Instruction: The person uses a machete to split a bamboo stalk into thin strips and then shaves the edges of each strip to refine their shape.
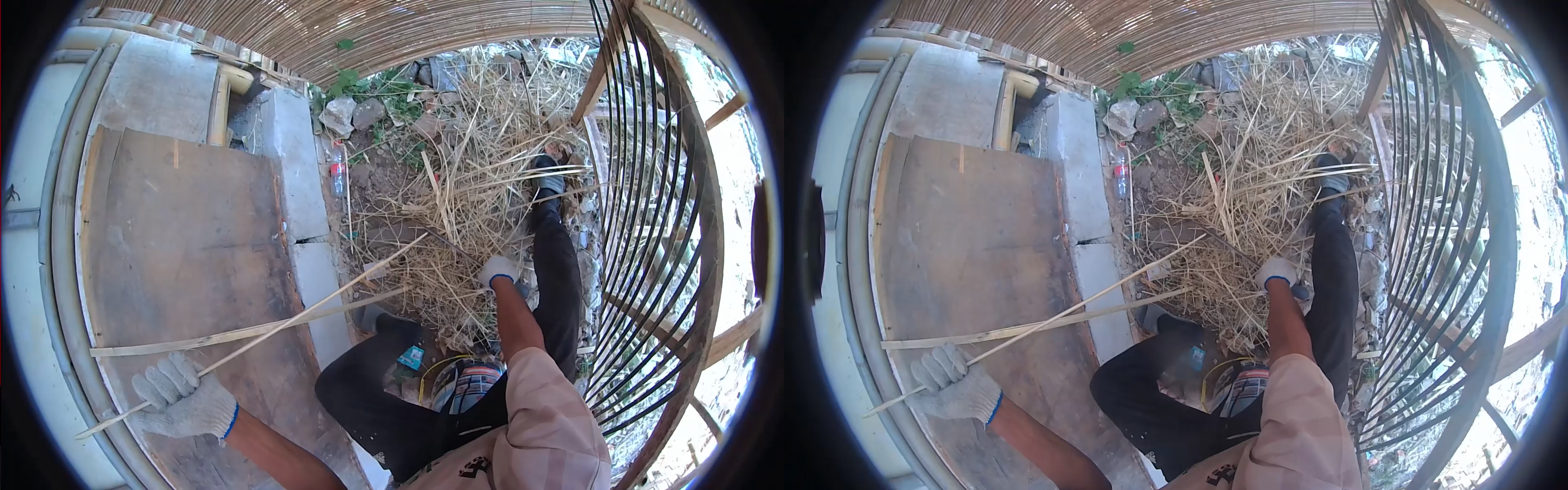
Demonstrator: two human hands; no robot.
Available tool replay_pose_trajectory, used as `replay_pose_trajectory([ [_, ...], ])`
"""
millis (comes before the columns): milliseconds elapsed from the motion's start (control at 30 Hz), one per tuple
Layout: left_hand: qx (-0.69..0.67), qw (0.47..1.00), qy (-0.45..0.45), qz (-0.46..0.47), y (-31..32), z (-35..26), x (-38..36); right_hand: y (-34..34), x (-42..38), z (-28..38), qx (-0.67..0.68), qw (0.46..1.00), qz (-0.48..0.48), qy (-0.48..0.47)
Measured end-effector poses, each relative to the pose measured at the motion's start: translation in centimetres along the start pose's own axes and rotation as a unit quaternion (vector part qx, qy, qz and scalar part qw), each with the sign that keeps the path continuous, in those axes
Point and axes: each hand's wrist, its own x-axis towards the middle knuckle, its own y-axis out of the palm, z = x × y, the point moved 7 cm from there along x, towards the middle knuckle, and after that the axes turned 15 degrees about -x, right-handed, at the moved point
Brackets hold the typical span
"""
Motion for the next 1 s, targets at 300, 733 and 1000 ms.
replay_pose_trajectory([
  [300, -0.029, 0.997, -0.043, 0.054, 1.5, -0.1, -0.9, -2.2, -5.3, 5.0, 0.07, 0.989, 0.01, -0.132],
  [733, -0.027, 0.999, -0.028, 0.018, 0.7, -0.4, -1.5, -6.6, -13.8, 12.1, 0.13, 0.954, -0.036, -0.269],
  [1000, 0.012, 1.0, -0.008, 0.01, 0.4, -0.2, -0.5, -4.5, -8.3, 9.8, 0.093, 0.976, -0.045, -0.191],
])
